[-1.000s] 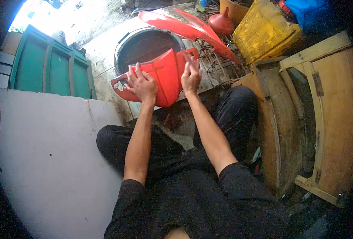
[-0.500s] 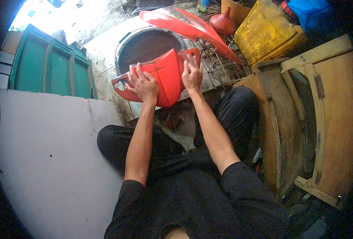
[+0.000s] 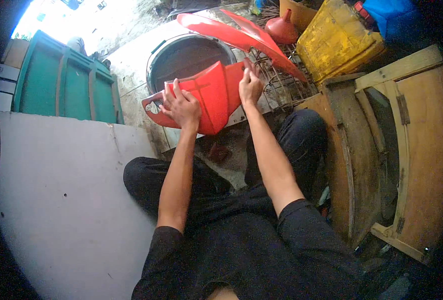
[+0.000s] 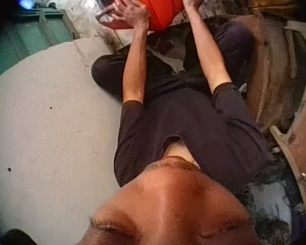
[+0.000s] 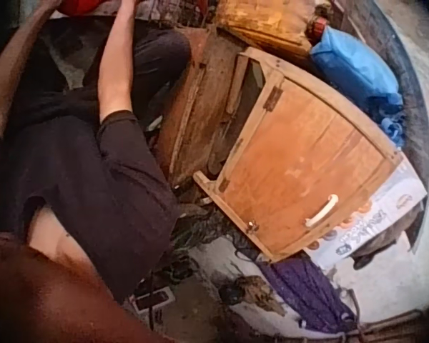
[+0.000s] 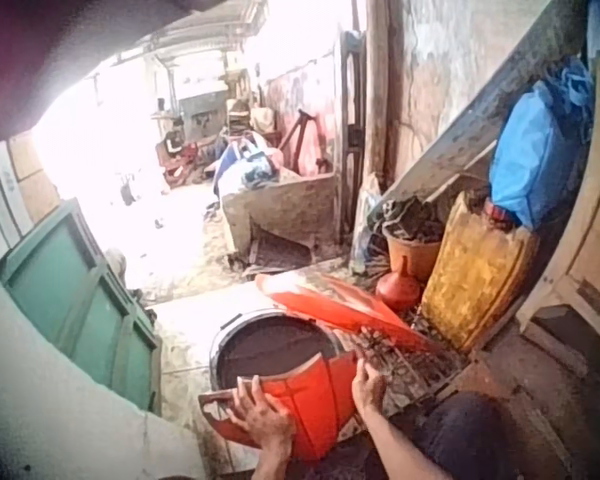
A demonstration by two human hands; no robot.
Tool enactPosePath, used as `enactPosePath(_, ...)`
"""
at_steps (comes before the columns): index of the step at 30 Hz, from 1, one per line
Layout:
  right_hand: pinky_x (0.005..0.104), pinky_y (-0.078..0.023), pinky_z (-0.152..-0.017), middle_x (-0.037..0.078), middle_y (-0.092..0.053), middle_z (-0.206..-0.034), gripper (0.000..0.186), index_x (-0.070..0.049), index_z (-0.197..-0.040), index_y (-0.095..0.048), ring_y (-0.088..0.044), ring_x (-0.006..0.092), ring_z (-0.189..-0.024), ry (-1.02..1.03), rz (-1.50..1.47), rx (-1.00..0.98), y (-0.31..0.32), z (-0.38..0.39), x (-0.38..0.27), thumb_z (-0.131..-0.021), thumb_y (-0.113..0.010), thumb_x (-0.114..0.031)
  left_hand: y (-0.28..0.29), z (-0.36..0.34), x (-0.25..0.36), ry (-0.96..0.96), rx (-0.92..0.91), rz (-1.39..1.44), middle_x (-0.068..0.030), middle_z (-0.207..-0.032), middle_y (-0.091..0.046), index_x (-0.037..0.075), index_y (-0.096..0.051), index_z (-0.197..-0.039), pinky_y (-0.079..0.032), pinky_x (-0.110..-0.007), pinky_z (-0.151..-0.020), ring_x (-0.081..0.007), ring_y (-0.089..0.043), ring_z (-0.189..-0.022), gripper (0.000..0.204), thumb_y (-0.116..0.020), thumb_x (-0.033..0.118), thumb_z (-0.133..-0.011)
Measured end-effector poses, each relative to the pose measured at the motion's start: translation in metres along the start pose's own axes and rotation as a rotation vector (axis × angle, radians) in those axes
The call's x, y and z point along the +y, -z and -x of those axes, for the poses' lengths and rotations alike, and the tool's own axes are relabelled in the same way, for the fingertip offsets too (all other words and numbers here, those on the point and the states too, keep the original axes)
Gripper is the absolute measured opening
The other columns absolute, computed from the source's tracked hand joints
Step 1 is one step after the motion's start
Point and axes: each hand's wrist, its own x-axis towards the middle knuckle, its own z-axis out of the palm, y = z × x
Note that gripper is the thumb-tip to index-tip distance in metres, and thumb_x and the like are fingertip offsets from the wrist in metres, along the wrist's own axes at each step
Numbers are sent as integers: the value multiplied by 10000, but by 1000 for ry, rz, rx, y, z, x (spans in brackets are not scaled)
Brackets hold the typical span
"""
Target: The person rubs a red motorcycle fairing part with their hands while it is partially submerged in a bucket of water, moving their fingers and palms across the surface of the plastic.
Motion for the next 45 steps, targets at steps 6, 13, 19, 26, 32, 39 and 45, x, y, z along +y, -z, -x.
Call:
enactPosePath(6,488,-389,-1078,125,-639,-1316,362,-91,-1226,-695,-538,347,-1287,60,136,-93,-14,6,4,-1004,-504,-304,-2,2,0,-4,-4,0,-129,-1523,-385,157,-529,-1392,-235,-675,-1101,-338,-359,-1415,461,-481,261,-945)
enactPosePath(13,474,-363,-1098,105,-619,-1354,370,-140,-1278,-674,-532,306,-1297,-79,126,-99,3,2,8,-1011,-485,-312,1,1,-3,5,-11,-9,-125,-1529,-380,156,-523,-1398,-230,-677,-1103,-337,-350,-1422,462,-469,265,-953)
enactPosePath(19,488,-296,-1142,105,-627,-1342,383,-147,-1264,-684,-568,320,-1251,68,90,42,-14,5,-10,-1011,-459,-324,0,3,-1,27,-47,40,-116,-1551,-362,178,-508,-1416,-200,-688,-1117,-338,-322,-1444,457,-456,272,-972)
enactPosePath(26,460,-507,-924,173,-700,-1131,336,-76,-1130,-717,-664,394,-981,189,94,72,3,-9,23,-983,-520,-304,-2,1,8,8,-18,21,-123,-1535,-372,157,-521,-1400,-232,-678,-1105,-336,-348,-1426,463,-474,261,-951)
enactPosePath(32,536,-325,-1098,133,-642,-1293,361,-130,-1255,-682,-569,334,-1240,118,134,10,-19,2,7,-997,-492,-297,1,1,3,-1,-12,15,-127,-1532,-376,147,-522,-1398,-239,-682,-1096,-345,-361,-1417,463,-476,257,-950)
enactPosePath(39,536,-233,-1181,73,-587,-1403,382,-142,-1287,-668,-496,262,-1355,-359,-6,-215,4,-10,7,-1013,-473,-323,2,2,-1,7,-9,14,-122,-1526,-380,151,-524,-1393,-237,-688,-1093,-348,-353,-1419,458,-481,248,-947)
enactPosePath(45,459,-358,-1118,126,-630,-1332,372,-112,-1248,-683,-513,315,-1324,161,179,-116,-10,19,-5,-995,-495,-309,1,2,-7,12,1,-15,-121,-1524,-384,159,-532,-1384,-247,-686,-1087,-345,-369,-1409,449,-480,253,-948)
